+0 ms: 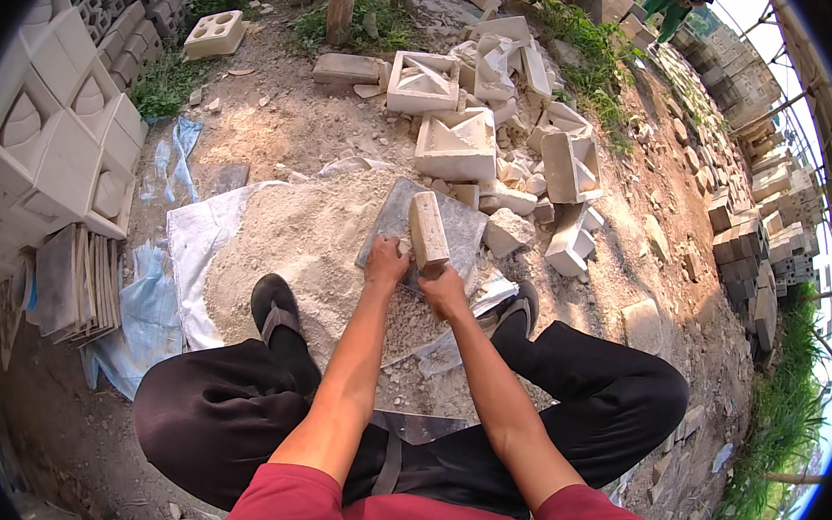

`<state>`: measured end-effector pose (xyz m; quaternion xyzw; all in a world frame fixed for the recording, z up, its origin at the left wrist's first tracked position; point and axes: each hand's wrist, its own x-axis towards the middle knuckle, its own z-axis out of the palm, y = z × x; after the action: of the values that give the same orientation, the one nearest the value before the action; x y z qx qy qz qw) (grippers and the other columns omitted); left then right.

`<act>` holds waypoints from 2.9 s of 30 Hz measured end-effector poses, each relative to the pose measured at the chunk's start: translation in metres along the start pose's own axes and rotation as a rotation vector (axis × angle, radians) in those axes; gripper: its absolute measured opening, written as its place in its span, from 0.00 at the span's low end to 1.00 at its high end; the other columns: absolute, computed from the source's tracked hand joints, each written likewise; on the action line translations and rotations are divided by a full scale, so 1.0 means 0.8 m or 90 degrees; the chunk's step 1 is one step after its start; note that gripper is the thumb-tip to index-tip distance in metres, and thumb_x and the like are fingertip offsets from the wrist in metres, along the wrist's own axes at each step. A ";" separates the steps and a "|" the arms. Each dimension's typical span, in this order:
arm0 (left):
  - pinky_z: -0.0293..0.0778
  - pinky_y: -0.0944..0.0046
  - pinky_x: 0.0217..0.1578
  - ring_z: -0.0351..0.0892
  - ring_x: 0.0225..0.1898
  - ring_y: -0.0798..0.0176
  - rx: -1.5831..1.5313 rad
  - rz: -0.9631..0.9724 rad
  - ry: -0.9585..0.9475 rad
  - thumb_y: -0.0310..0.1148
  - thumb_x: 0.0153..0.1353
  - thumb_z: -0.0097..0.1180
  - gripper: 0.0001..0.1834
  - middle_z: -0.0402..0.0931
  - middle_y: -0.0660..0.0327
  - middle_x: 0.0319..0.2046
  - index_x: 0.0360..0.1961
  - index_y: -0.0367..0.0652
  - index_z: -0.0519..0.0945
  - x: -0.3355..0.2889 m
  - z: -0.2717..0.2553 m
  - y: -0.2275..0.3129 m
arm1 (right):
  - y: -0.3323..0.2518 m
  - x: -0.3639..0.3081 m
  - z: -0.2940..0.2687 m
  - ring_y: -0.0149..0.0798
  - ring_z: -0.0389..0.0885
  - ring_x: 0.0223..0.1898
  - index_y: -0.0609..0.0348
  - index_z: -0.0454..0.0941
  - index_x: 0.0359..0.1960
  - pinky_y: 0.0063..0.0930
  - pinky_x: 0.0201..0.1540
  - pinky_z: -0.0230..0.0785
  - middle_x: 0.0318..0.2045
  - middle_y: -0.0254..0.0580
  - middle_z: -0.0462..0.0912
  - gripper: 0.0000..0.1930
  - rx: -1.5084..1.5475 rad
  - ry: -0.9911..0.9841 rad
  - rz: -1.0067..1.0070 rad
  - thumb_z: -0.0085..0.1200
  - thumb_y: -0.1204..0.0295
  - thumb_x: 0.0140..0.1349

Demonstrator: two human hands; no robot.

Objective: The person uses a stone fragment to scrape and smooth the edges and inner surfaces of a decorative concrete block while using a trowel to support and move the block.

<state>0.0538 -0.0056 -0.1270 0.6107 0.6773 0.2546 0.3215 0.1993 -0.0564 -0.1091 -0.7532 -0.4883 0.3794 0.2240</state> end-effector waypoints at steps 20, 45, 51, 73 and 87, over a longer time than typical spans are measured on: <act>0.75 0.52 0.47 0.77 0.46 0.48 -0.007 -0.152 0.022 0.41 0.48 0.67 0.22 0.74 0.53 0.44 0.45 0.45 0.81 -0.002 -0.032 -0.012 | -0.081 -0.016 -0.008 0.60 0.80 0.47 0.74 0.73 0.45 0.43 0.50 0.73 0.40 0.68 0.81 0.29 -0.084 -0.048 0.010 0.62 0.61 0.48; 0.74 0.52 0.48 0.76 0.48 0.46 0.035 -0.119 0.061 0.39 0.52 0.62 0.23 0.73 0.49 0.44 0.50 0.43 0.79 -0.012 -0.027 -0.002 | -0.078 -0.002 0.005 0.61 0.81 0.44 0.76 0.75 0.41 0.44 0.46 0.75 0.37 0.70 0.81 0.27 -0.077 0.017 -0.058 0.62 0.62 0.48; 0.74 0.52 0.49 0.76 0.48 0.46 0.014 -0.133 0.051 0.38 0.53 0.61 0.23 0.72 0.50 0.46 0.51 0.44 0.78 -0.015 -0.023 0.001 | -0.048 -0.009 0.013 0.63 0.79 0.47 0.76 0.70 0.46 0.45 0.49 0.73 0.42 0.71 0.79 0.30 -0.097 0.010 -0.020 0.63 0.62 0.49; 0.73 0.53 0.47 0.76 0.46 0.47 -0.017 -0.142 0.081 0.38 0.49 0.67 0.24 0.74 0.49 0.44 0.48 0.44 0.80 -0.013 -0.023 -0.014 | -0.057 0.003 -0.030 0.61 0.81 0.43 0.74 0.77 0.41 0.43 0.46 0.75 0.38 0.67 0.81 0.27 -0.113 -0.065 0.003 0.61 0.59 0.49; 0.73 0.53 0.48 0.76 0.48 0.48 -0.051 -0.146 0.059 0.38 0.48 0.67 0.24 0.75 0.51 0.43 0.48 0.45 0.80 -0.014 -0.024 -0.010 | -0.063 -0.013 -0.006 0.62 0.80 0.44 0.74 0.78 0.39 0.43 0.47 0.74 0.37 0.71 0.80 0.27 -0.008 0.047 -0.030 0.60 0.56 0.50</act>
<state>0.0348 -0.0169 -0.1184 0.5036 0.7463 0.2705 0.3410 0.1723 -0.0442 -0.0666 -0.7566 -0.4993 0.3429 0.2463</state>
